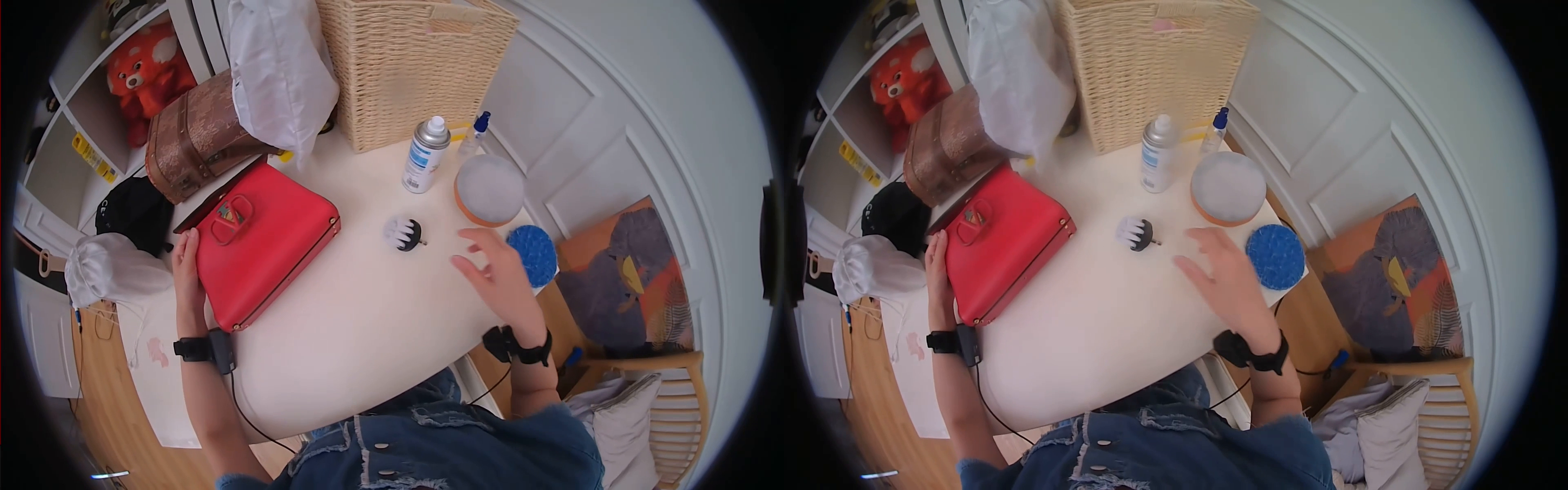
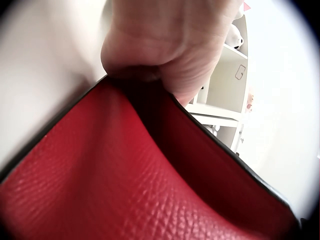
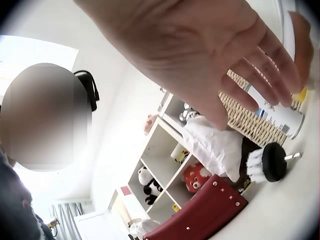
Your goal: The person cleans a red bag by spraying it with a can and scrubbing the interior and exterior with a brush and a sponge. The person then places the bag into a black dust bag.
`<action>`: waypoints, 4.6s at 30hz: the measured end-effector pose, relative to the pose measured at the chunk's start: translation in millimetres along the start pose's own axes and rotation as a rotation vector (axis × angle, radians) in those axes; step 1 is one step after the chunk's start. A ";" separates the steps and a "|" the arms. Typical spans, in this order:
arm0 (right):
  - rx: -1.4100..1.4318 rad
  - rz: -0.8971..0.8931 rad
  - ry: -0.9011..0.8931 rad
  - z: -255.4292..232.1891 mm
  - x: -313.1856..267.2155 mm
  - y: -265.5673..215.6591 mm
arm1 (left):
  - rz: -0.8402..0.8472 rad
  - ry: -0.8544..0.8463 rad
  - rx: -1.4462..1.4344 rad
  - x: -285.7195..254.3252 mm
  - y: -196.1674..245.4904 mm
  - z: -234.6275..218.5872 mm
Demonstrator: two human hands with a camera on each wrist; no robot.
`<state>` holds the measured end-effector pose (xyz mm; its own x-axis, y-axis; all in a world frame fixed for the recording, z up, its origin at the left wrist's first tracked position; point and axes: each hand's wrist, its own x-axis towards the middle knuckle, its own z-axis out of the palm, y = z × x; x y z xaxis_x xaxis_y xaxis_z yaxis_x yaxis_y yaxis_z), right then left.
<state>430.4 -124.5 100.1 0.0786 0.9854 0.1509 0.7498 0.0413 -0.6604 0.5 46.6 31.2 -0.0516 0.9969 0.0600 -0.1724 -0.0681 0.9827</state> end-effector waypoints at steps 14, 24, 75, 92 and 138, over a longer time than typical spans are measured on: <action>-0.778 -0.249 0.041 -29.5 38.0 57.4 | -0.027 -0.075 -0.242 -0.5 29.9 3.6; -0.806 -0.301 0.185 -14.9 43.8 76.0 | -0.111 -0.174 -0.266 -40.2 25.1 -4.3; -0.391 -0.843 -0.017 64.4 61.0 -76.5 | -0.211 -0.192 -0.143 -38.5 4.1 -7.7; -0.225 -0.800 0.015 51.1 32.9 -61.0 | 0.336 -0.215 0.445 -53.1 56.8 -4.9; 0.774 -0.348 -0.002 48.1 84.2 -87.0 | 0.547 -0.281 0.432 -100.1 75.5 17.8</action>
<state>340.2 -37.1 134.8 -0.0754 0.8958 0.4380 0.0700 0.4429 -0.8938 10.1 -57.6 102.5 0.2445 0.8018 0.5453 0.2102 -0.5928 0.7774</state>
